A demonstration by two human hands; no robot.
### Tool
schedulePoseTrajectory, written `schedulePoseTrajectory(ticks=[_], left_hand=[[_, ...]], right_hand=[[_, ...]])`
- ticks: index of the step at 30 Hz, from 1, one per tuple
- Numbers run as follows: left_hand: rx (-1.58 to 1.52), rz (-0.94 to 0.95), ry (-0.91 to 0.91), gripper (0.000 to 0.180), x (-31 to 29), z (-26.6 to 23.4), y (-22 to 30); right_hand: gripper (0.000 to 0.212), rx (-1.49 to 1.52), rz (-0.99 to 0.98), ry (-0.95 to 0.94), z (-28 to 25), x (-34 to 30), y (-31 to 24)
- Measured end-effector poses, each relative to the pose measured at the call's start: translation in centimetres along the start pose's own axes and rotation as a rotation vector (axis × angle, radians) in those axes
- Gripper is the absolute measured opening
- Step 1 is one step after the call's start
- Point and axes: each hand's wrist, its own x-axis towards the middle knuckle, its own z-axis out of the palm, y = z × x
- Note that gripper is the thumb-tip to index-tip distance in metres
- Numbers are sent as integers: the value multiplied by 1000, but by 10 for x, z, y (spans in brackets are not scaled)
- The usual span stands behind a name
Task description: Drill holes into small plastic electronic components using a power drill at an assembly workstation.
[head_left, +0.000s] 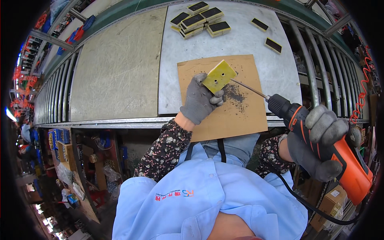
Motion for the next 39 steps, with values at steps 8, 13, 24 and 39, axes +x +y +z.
schedulePoseTrajectory(ticks=[8, 13, 24, 39], left_hand=[[75, 58, -11, 31, 2, -2, -8], [207, 98, 106, 28, 6, 4, -13], [304, -27, 119, 31, 11, 5, -14], [2052, 1044, 165, 44, 123, 33, 109]], right_hand=[[49, 64, 78, -23, 1, -2, 18], [48, 106, 111, -39, -5, -11, 31], [40, 145, 171, -291, -28, -14, 41], [43, 68, 61, 148, -58, -3, -1]])
